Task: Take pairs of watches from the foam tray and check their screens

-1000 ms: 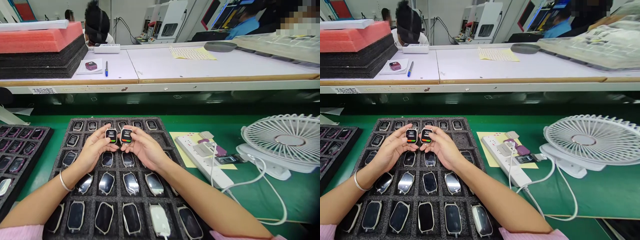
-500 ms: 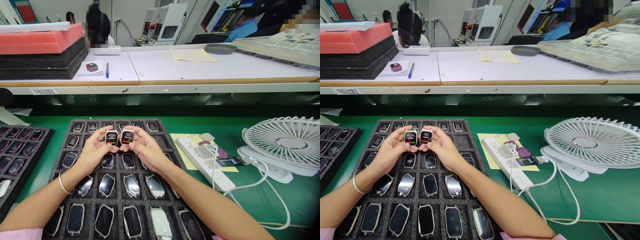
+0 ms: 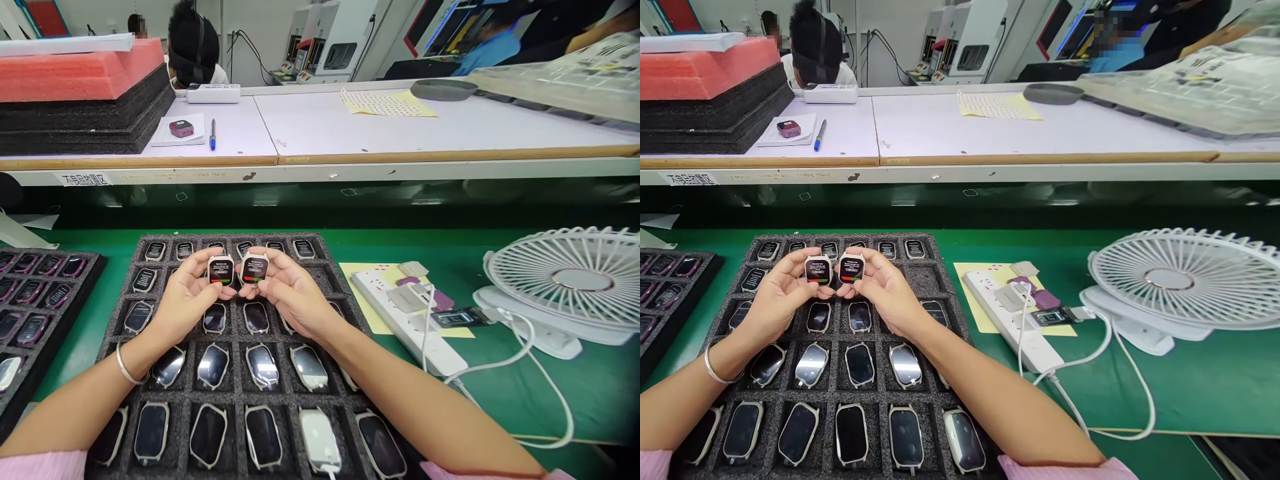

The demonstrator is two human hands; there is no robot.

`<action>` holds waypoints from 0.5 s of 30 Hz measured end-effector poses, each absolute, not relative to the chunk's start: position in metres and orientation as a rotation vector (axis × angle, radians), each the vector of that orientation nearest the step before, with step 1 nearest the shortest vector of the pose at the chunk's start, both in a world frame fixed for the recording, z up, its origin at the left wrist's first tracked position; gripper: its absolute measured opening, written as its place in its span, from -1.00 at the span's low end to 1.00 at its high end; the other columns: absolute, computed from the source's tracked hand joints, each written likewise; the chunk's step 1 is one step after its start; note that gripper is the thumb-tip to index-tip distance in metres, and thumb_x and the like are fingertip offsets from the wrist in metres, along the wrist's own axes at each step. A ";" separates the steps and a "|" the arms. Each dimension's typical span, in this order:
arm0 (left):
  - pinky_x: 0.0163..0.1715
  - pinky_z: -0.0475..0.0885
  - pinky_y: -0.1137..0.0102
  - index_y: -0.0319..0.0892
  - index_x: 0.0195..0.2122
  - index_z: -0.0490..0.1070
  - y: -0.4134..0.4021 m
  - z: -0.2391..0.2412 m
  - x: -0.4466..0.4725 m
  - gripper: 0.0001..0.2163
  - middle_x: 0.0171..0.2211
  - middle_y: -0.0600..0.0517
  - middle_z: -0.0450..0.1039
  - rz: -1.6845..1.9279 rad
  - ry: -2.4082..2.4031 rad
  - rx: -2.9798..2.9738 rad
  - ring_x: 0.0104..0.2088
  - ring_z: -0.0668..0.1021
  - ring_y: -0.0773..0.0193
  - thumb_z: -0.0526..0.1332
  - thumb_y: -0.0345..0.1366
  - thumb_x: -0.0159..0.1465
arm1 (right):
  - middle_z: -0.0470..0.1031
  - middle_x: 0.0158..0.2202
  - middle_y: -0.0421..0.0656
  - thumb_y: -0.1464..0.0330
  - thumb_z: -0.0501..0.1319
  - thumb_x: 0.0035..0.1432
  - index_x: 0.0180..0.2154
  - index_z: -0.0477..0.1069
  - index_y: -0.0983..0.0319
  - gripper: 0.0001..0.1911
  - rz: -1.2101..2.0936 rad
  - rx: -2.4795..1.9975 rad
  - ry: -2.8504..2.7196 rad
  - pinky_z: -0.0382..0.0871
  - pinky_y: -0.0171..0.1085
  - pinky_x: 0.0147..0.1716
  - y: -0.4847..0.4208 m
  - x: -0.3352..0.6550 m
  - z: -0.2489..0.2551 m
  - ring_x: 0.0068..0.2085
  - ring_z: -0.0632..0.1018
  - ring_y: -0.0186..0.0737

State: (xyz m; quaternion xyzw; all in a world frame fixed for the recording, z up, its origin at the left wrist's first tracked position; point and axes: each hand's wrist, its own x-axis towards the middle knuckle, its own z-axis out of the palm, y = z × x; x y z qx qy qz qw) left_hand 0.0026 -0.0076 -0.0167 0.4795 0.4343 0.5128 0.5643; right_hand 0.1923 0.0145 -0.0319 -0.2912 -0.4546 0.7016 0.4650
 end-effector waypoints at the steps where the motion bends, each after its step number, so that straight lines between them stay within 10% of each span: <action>1: -0.21 0.60 0.35 -0.15 0.06 0.36 -0.008 -0.017 0.003 -0.56 -0.09 -0.01 0.52 1.207 1.013 1.129 -0.38 0.66 0.33 0.34 -0.44 0.14 | 0.57 -0.12 -0.16 0.46 0.30 0.04 0.00 0.39 0.12 -0.55 1.723 -0.711 -1.117 0.49 -0.16 -0.19 0.014 0.192 -0.032 -0.33 0.59 -0.28; 15: -0.22 0.61 0.35 -0.14 0.04 0.37 -0.009 -0.014 0.004 -0.55 -0.10 -0.01 0.53 1.199 1.013 1.132 -0.37 0.65 0.33 0.37 -0.44 0.12 | 0.57 -0.16 -0.17 0.48 0.30 0.00 0.01 0.38 0.13 -0.51 1.717 -0.700 -1.104 0.49 -0.16 -0.21 0.014 0.190 -0.030 -0.34 0.59 -0.26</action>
